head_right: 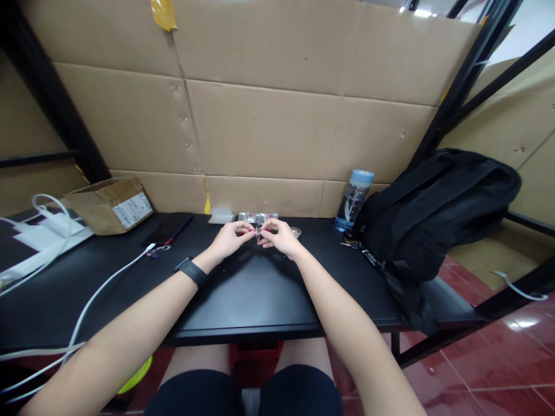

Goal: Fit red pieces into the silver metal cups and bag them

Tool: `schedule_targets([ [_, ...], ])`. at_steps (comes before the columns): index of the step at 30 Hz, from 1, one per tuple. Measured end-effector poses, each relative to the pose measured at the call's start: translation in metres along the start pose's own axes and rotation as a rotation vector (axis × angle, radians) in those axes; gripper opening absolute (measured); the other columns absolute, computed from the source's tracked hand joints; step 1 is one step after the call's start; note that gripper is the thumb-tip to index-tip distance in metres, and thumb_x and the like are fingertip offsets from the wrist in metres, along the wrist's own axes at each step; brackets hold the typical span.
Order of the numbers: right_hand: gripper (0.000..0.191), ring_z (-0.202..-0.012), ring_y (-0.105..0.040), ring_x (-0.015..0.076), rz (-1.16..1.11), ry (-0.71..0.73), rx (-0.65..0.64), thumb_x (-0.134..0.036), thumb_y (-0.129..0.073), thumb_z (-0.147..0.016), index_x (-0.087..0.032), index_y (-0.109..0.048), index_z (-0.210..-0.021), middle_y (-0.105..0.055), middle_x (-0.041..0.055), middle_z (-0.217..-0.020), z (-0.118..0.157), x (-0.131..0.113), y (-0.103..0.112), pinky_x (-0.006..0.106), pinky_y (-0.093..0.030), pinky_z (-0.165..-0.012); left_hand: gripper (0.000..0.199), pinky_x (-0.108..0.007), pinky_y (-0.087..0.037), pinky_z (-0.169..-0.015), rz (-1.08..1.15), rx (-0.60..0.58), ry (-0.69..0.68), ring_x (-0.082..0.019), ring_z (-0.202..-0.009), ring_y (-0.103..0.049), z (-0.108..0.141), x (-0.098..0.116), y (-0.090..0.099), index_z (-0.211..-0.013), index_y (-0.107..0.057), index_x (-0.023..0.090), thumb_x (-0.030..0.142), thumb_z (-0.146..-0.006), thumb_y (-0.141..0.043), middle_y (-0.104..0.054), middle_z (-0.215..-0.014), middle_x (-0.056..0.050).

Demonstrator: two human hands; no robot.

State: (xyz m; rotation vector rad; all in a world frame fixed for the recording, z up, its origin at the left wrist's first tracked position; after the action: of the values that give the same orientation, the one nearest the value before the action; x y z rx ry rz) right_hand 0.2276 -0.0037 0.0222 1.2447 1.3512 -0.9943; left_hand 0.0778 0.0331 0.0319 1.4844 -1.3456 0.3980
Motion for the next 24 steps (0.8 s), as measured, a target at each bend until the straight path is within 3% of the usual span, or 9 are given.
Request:
schedule_targets([
  [4,0.037,-0.077,-0.077,0.0162,-0.056,-0.028,-0.049,-0.029,-0.078,-0.086,-0.022,-0.068,-0.121,-0.073,0.0079,-0.107,0.002,-0.001,-0.001,0.027,-0.065,-0.069,0.015,-0.036,-0.056,-0.091,0.050,-0.022,0.015,-0.023,-0.090,-0.076,0.000,-0.003,-0.004,-0.087,-0.071,0.021,0.036,-0.083,-0.071,-0.080,-0.093,-0.005],
  [10,0.050,-0.075,-0.075,0.0148,0.047,0.012,-0.064,-0.030,-0.087,-0.075,-0.021,-0.073,-0.121,-0.073,0.0091,-0.111,0.003,-0.005,-0.001,0.026,-0.065,-0.065,0.017,-0.035,-0.056,-0.088,-0.008,-0.059,0.000,-0.023,-0.088,-0.075,0.001,0.002,-0.006,-0.088,-0.073,0.022,0.038,-0.084,-0.070,-0.079,-0.093,-0.005],
  [14,0.047,-0.071,-0.069,0.0120,0.176,0.061,0.014,-0.025,-0.085,-0.073,-0.021,-0.073,-0.119,-0.072,0.0098,-0.117,0.002,-0.015,0.013,0.022,-0.060,-0.054,0.019,-0.045,-0.048,-0.101,-0.383,-0.020,-0.113,-0.030,-0.111,-0.068,-0.001,0.007,0.015,-0.098,-0.078,0.028,0.039,-0.085,-0.069,-0.077,-0.113,-0.007],
  [16,0.048,-0.070,-0.067,0.0112,0.210,0.085,0.071,-0.024,-0.084,-0.073,-0.022,-0.072,-0.119,-0.071,0.0103,-0.121,0.001,-0.021,0.024,0.020,-0.057,-0.051,0.019,-0.055,-0.039,-0.108,-0.585,0.053,-0.073,-0.037,-0.127,-0.058,-0.004,-0.005,0.037,-0.098,-0.079,0.029,0.040,-0.086,-0.069,-0.071,-0.130,-0.008],
  [18,0.048,-0.070,-0.066,0.0112,0.232,0.094,0.097,-0.024,-0.083,-0.073,-0.021,-0.072,-0.120,-0.071,0.0105,-0.121,0.001,-0.023,0.033,0.019,-0.055,-0.049,0.019,-0.059,-0.036,-0.109,-0.693,0.049,0.038,-0.040,-0.132,-0.053,-0.006,-0.028,0.056,-0.097,-0.080,0.029,0.038,-0.085,-0.068,-0.067,-0.137,-0.009],
  [21,0.048,-0.068,-0.064,0.0114,0.271,0.083,0.129,-0.023,-0.082,-0.072,-0.020,-0.072,-0.119,-0.072,0.0105,-0.116,0.000,-0.021,0.041,0.019,-0.052,-0.047,0.024,-0.059,-0.035,-0.109,-0.714,0.008,0.160,-0.041,-0.134,-0.052,-0.005,-0.058,0.074,-0.103,-0.079,0.030,0.037,-0.081,-0.072,-0.061,-0.146,-0.009],
  [24,0.047,-0.066,-0.062,0.0112,0.328,0.058,0.178,-0.024,-0.083,-0.071,-0.019,-0.073,-0.117,-0.072,0.0102,-0.112,-0.001,-0.016,0.047,0.019,-0.050,-0.044,0.032,-0.059,-0.036,-0.108,-0.713,0.003,0.208,-0.041,-0.135,-0.052,-0.005,-0.073,0.083,-0.112,-0.077,0.031,0.038,-0.081,-0.071,-0.062,-0.145,-0.010],
])
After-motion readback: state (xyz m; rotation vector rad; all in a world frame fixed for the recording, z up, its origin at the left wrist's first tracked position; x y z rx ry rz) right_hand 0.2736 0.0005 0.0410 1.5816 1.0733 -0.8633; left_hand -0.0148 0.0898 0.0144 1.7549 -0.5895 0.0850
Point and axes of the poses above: each hand's wrist, its own z-axis away from the middle knuckle, its own y-axis out of the back of the hand, x = y × z, the point moved 9 cm from there along -z, towards the middle knuckle
